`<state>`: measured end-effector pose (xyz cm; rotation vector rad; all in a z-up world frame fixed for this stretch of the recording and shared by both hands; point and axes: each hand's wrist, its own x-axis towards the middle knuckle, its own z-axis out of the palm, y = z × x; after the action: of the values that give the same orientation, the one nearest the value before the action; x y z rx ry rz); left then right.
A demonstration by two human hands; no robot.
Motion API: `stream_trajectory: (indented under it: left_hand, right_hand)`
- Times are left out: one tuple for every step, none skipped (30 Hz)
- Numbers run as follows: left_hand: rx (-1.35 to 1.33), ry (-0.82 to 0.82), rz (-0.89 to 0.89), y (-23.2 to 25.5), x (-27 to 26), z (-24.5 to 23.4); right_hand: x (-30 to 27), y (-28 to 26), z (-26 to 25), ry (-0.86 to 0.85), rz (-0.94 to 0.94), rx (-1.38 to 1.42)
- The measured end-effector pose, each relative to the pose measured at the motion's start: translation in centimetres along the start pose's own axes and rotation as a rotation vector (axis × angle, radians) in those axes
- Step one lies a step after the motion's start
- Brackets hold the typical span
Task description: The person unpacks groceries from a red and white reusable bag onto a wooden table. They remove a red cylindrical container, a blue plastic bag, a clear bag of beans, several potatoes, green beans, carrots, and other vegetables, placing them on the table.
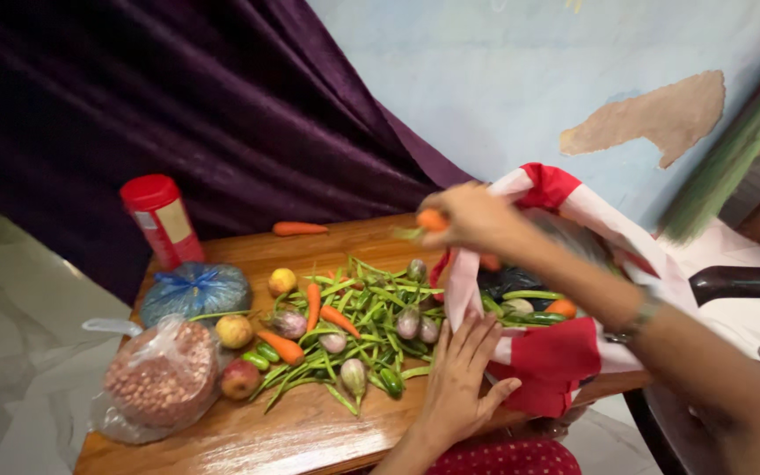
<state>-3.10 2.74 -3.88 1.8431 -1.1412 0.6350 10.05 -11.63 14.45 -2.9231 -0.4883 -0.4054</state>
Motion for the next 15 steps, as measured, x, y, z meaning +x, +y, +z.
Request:
stream_trajectory:
  left_hand:
    - [-0.004, 0.010, -0.015, -0.2, -0.3, -0.4]
    - [-0.008, 0.021, -0.029, -0.3, -0.8, -0.8]
    - [-0.008, 0.029, -0.041, -0.6, -1.2, -1.3]
    - [0.032, 0.071, -0.082, -1.1, -1.6, -2.0]
    - [0.072, 0.111, -0.121, -1.9, -2.1, -2.8]
    - [0.111, 0.151, -0.159, -2.7, -2.7, -3.7]
    - [0.165, 0.161, -0.218, -3.5, -3.3, -4.5]
    - [0.220, 0.171, -0.277, -4.7, -3.7, -5.3]
    - [0.270, 0.184, -0.335, -5.6, -4.0, -5.9]
    - [0.278, 0.182, -0.359, -6.3, -4.2, -6.4]
    - [0.282, 0.182, -0.383, -6.9, -4.4, -6.6]
    - [0.287, 0.183, -0.406, -7.4, -4.6, -6.7]
    - [0.280, 0.173, -0.410, -7.7, -4.7, -6.6]
    - [0.272, 0.163, -0.413, -8.0, -4.6, -6.5]
    - [0.264, 0.155, -0.413, -8.2, -4.4, -6.3]
  right_hand:
    - [1.6, -1.2, 2.8, -0.092, 0.030, -0.048]
    - [2.6, -2.2, 5.7, -0.187, 0.052, -0.122]
    - [3.4, -2.9, 8.4, -0.278, 0.075, -0.195]
    - [3.8, -3.1, 10.8, -0.333, 0.057, -0.219]
    - [4.2, -2.9, 12.8, -0.386, 0.042, -0.242]
    - [5.0, -2.7, 14.5, -0.456, 0.078, -0.220]
    - [5.3, -2.4, 15.9, -0.530, 0.118, -0.197]
    - [5.5, -2.2, 17.0, -0.605, 0.158, -0.174]
    - [5.6, -2.0, 17.6, -0.654, 0.146, -0.151]
    - [5.8, -1.9, 17.7, -0.703, 0.134, -0.129]
    - [5.9, -1.9, 17.3, -0.754, 0.123, -0.110]
    - [6.0, -2.2, 16.7, -0.744, 0.093, -0.141]
    - [5.7, -2.6, 15.8, -0.740, 0.069, -0.170]
    - [5.4, -2.9, 14.6, -0.737, 0.044, -0.198]
    - [4.9, -3.2, 13.0, -0.637, 0.007, -0.170]
